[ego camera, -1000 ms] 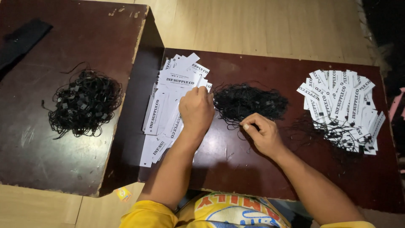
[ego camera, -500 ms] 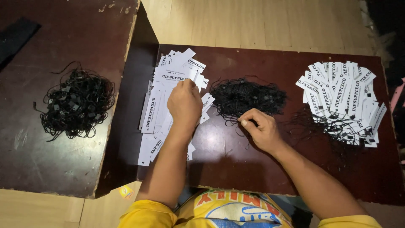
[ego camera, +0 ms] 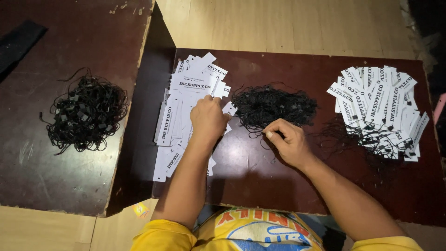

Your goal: The person sits at a table and repeatedly picks up a small white tag and a black wired component. They thread the tag through a loop on the component and place the assembled item into a pile on the right side of the table.

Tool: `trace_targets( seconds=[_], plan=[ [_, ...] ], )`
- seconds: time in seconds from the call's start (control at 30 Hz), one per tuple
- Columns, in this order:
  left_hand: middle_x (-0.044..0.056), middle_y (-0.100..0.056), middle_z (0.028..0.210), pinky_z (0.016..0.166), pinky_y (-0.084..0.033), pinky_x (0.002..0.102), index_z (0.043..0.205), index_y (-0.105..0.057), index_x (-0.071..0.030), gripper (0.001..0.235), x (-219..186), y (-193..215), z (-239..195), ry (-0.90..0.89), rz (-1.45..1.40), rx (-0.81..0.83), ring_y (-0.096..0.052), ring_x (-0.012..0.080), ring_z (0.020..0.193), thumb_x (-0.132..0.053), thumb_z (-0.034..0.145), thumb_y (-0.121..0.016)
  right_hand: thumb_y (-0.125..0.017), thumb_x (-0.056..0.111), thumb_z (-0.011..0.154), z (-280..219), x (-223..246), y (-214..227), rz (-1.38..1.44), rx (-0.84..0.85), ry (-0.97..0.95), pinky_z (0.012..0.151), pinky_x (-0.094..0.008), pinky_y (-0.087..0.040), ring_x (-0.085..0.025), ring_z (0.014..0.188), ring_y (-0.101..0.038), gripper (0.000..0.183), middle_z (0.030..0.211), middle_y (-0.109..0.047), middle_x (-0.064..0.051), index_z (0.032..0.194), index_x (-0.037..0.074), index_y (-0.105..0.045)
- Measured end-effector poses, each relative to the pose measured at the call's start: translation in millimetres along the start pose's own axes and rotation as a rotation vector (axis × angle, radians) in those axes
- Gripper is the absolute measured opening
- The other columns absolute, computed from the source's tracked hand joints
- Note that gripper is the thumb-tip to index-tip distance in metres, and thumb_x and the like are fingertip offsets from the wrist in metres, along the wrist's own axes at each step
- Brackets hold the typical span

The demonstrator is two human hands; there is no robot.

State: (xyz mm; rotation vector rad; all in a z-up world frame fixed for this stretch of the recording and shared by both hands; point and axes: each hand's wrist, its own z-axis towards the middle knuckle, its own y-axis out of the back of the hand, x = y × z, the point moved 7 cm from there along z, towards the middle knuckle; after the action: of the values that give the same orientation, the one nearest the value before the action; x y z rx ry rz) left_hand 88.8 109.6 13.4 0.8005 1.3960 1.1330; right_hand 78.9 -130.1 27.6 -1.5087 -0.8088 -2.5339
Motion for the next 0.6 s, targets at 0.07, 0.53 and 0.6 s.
trace_targets(
  seconds=[0.07, 0.53, 0.6],
  plan=[
    [0.013, -0.064, 0.089, 0.073, -0.055, 0.051, 0.098, -0.073, -0.004, 0.035, 1.6, 0.9, 2.2, 0.019, -0.043, 0.041, -0.067, 0.0379, 0.086, -0.021, 0.07, -0.086, -0.067, 0.01, 0.099, 0.3, -0.8, -0.1, -0.001, 0.002, 0.008, 0.074, -0.037, -0.056, -0.026, 0.08, -0.073, 0.014, 0.085, -0.075, -0.009, 0.087, 0.007, -0.071],
    [0.016, -0.072, 0.082, 0.065, -0.056, 0.032, 0.106, -0.059, -0.002, 0.019, -55.0, 0.8, -19.7, 0.028, -1.137, 0.287, -0.071, 0.0195, 0.06, -0.002, 0.087, -0.062, -0.068, 0.006, 0.097, -0.7, 4.0, 2.7, -0.008, -0.038, 0.029, 0.074, -0.039, -0.057, -0.028, 0.08, -0.073, 0.011, 0.087, -0.075, -0.01, 0.087, 0.005, -0.071],
    [0.009, -0.076, 0.076, 0.066, -0.055, 0.03, 0.107, -0.071, -0.012, 0.017, -62.2, -25.6, -23.7, 0.043, -1.018, 0.338, -0.074, 0.0191, 0.059, -0.02, 0.093, -0.064, -0.067, 0.005, 0.098, -1.9, 7.4, 6.8, 0.0, -0.095, 0.061, 0.074, -0.037, -0.057, -0.027, 0.08, -0.073, 0.011, 0.087, -0.075, -0.01, 0.089, 0.004, -0.072]
  ],
)
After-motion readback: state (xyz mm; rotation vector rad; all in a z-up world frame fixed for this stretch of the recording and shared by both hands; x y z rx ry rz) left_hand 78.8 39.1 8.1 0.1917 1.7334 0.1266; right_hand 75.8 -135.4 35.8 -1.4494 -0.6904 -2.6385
